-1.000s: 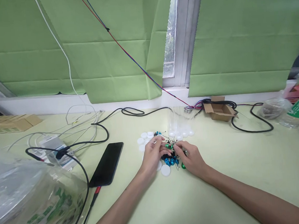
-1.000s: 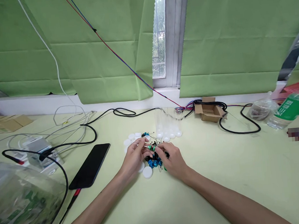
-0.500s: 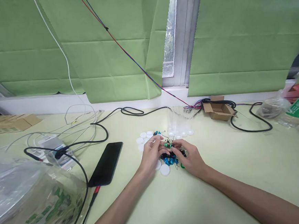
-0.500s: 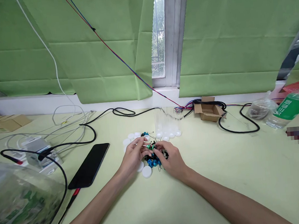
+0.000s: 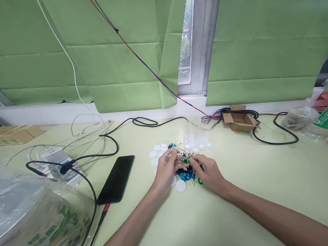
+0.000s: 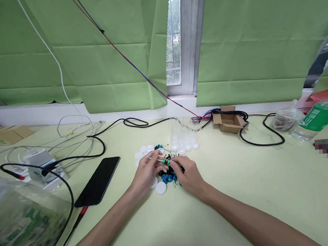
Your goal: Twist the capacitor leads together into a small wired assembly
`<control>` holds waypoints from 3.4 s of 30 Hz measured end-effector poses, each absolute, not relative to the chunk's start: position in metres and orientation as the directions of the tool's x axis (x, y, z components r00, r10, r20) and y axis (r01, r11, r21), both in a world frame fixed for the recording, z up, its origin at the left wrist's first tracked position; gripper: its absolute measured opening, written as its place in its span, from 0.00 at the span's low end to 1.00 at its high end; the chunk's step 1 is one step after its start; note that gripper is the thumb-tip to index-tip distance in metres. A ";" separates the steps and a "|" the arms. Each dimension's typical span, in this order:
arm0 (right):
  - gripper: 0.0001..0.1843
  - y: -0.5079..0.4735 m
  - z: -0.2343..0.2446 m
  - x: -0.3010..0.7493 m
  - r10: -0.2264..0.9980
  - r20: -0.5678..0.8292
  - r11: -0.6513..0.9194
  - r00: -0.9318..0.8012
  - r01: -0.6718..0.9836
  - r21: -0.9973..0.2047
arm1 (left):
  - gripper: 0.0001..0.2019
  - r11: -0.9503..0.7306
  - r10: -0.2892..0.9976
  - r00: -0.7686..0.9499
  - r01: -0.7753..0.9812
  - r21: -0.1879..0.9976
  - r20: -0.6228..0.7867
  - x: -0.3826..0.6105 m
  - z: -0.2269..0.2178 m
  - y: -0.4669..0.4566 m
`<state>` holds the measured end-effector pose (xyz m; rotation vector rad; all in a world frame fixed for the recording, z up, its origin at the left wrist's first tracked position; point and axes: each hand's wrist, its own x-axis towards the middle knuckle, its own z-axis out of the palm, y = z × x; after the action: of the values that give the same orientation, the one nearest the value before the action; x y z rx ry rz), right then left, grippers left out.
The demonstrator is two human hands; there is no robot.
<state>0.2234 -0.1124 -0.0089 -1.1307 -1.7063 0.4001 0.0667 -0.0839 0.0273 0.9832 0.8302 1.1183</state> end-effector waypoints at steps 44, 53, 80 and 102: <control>0.12 -0.113 -0.005 0.222 0.839 0.542 0.481 -0.046 0.530 -0.698 | 0.13 0.156 0.972 0.223 -0.355 0.922 -0.079 0.068 0.028 -0.084; 0.09 -0.116 -0.003 0.224 0.817 0.570 0.549 -0.087 0.422 -0.722 | 0.14 0.137 0.974 0.218 -0.362 0.922 -0.059 0.068 0.029 -0.084; 0.14 -0.113 -0.003 0.223 0.837 0.544 0.496 -0.060 0.505 -0.707 | 0.14 0.156 0.969 0.239 -0.372 0.915 -0.069 0.068 0.028 -0.083; 0.08 -0.117 -0.001 0.224 0.819 0.567 0.548 -0.087 0.411 -0.728 | 0.13 0.169 0.974 0.208 -0.390 0.905 -0.093 0.068 0.029 -0.084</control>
<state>0.2236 -0.1169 -0.0012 -1.0383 -1.7041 0.4713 0.0678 -0.0840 0.0289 0.8904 0.8338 1.1484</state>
